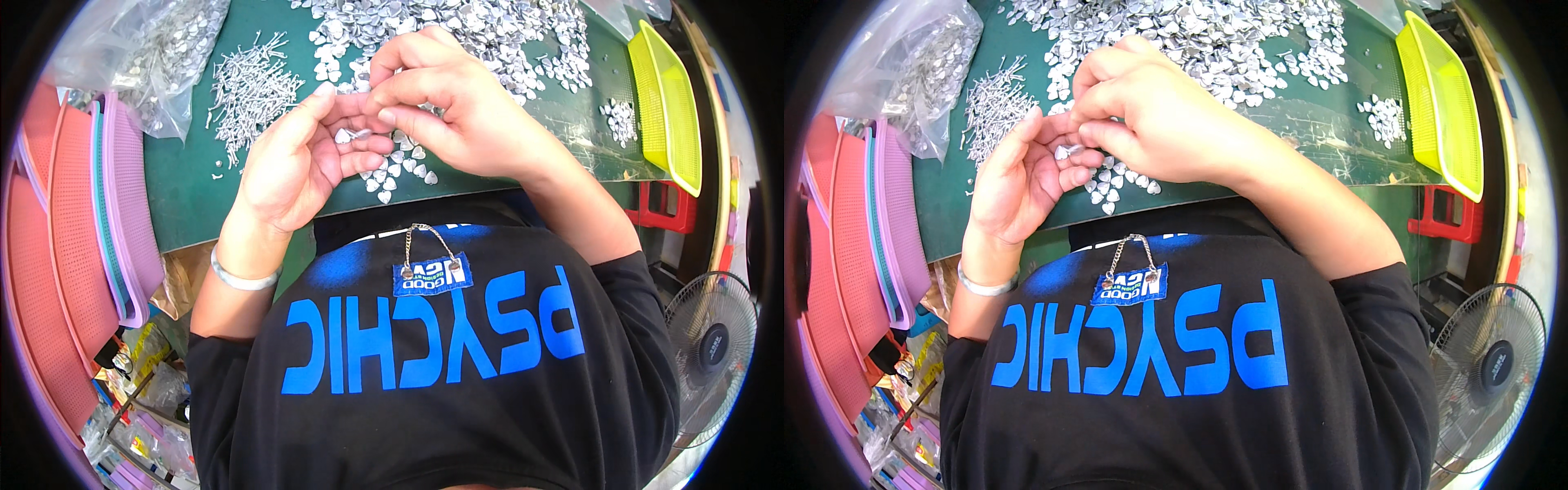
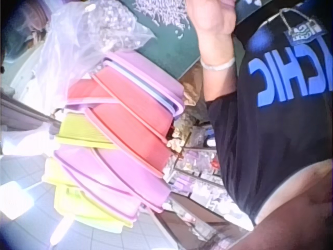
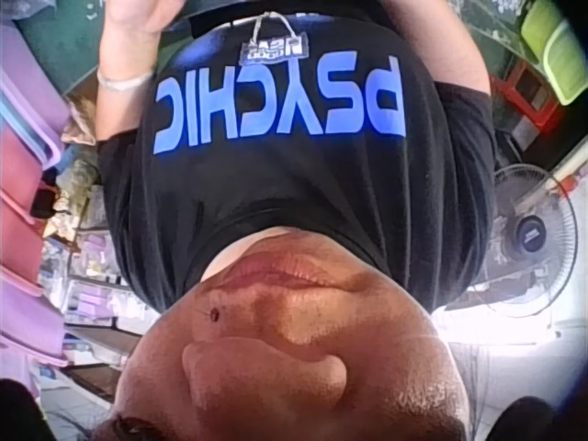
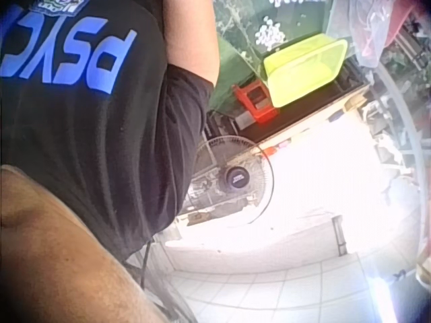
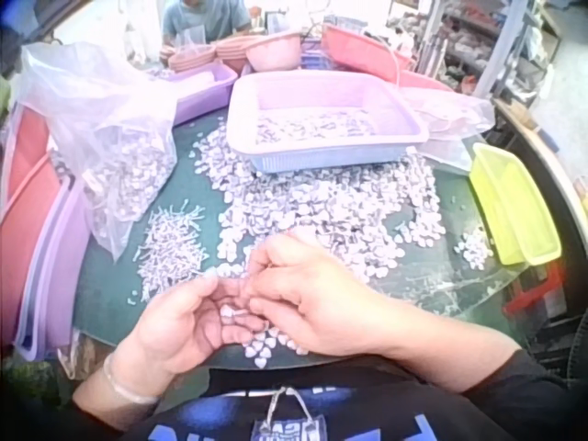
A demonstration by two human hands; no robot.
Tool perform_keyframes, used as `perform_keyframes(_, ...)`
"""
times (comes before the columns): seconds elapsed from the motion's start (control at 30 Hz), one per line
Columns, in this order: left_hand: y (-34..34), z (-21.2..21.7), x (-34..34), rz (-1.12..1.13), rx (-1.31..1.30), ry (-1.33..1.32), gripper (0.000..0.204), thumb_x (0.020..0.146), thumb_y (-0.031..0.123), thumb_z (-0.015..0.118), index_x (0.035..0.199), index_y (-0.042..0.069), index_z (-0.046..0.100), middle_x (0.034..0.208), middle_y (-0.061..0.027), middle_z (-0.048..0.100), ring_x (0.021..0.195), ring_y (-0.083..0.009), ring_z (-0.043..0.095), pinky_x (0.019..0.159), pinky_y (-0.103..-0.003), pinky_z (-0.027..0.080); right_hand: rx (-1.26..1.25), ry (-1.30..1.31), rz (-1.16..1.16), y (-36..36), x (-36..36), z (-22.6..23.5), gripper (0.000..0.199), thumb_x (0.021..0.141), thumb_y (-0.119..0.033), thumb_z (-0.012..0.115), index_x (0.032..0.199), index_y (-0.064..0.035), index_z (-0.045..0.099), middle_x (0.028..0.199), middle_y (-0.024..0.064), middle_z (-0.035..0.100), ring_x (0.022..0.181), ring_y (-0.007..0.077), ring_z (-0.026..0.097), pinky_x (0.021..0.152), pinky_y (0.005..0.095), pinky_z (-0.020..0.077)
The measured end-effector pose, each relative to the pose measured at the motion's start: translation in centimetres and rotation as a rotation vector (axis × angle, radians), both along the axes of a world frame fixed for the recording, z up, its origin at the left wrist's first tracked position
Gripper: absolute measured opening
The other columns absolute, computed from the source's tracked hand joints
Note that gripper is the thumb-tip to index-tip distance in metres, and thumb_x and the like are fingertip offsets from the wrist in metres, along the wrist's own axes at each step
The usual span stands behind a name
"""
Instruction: The person sits at a green workbench and assembles small silver metal parts by hand. They pick up individual components from a pile on the table and connect them together, placing the finished items back onto the surface. The workspace is cluttered with various plastic baskets and bags of parts.
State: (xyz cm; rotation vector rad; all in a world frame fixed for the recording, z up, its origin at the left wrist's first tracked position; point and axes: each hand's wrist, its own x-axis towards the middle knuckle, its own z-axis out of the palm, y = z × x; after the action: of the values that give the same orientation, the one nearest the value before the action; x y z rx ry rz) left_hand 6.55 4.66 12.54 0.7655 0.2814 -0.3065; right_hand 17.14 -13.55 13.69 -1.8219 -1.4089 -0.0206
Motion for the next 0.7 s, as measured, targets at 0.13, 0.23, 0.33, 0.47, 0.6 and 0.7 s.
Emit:
perform_keyframes(0.13,1.6,-1.1,-0.6,0.035,0.224,-0.065,0.031,0.102,0.023,0.051,0.109,-0.003,0.067,0.090,-0.0052,0.067,0.076,-0.0115,0.061,0.068,-0.025,0.050,-0.142,-0.232,-0.107,-0.7,0.0,-0.4,0.011,0.075,-0.006,0.066,0.084,-0.0053,0.072,0.101,0.0063,0.061,0.100,0.0278,0.053,0.088,0.0388,0.0423)
perform_keyframes(0.23,1.5,-1.0,-1.1,0.058,0.588,-0.095,0.019,0.097,0.014,0.059,0.105,0.001,0.071,0.082,-0.0002,0.065,0.068,-0.0057,0.053,0.061,-0.021,0.044,-0.252,-0.359,-0.126,-1.2,-0.6,-1.3,0.013,0.073,-0.007,0.065,0.083,-0.0061,0.073,0.106,0.0064,0.061,0.105,0.0275,0.051,0.091,0.0397,0.0410)
perform_keyframes(0.33,1.0,-1.5,-1.2,0.093,0.913,-0.205,0.013,0.091,0.008,0.065,0.099,0.002,0.073,0.079,0.0004,0.065,0.064,-0.0052,0.050,0.058,-0.023,0.042,-0.267,-0.327,-0.104,-1.2,-0.8,-1.0,0.012,0.072,-0.009,0.067,0.082,-0.0066,0.073,0.107,0.0064,0.061,0.108,0.0268,0.051,0.092,0.0405,0.0397)
perform_keyframes(0.47,0.2,-1.8,-1.1,0.123,1.339,-0.412,0.011,0.084,0.006,0.068,0.094,0.004,0.074,0.075,-0.0046,0.064,0.063,-0.0118,0.056,0.058,-0.027,0.045,-0.204,-0.305,-0.149,0.5,-0.5,-1.6,0.009,0.072,-0.011,0.068,0.078,-0.0065,0.071,0.101,0.0051,0.061,0.105,0.0263,0.051,0.090,0.0406,0.0399)
perform_keyframes(0.6,-0.1,-1.5,-0.7,0.087,1.572,-0.519,0.013,0.081,0.006,0.068,0.093,0.007,0.074,0.071,-0.0081,0.060,0.064,-0.0230,0.060,0.060,-0.033,0.049,-0.198,-0.359,-0.161,0.9,-0.4,-2.3,0.007,0.072,-0.012,0.068,0.077,-0.0067,0.070,0.096,0.0044,0.059,0.102,0.0259,0.051,0.087,0.0401,0.0404)
perform_keyframes(0.7,-0.1,-1.5,-0.6,0.049,1.657,-0.573,0.014,0.082,0.007,0.067,0.094,0.009,0.074,0.073,-0.0077,0.061,0.066,-0.0250,0.061,0.061,-0.035,0.050,-0.207,-0.331,-0.146,0.6,-0.3,-2.4,0.007,0.073,-0.011,0.067,0.077,-0.0068,0.070,0.096,0.0038,0.059,0.102,0.0254,0.051,0.087,0.0394,0.0403)
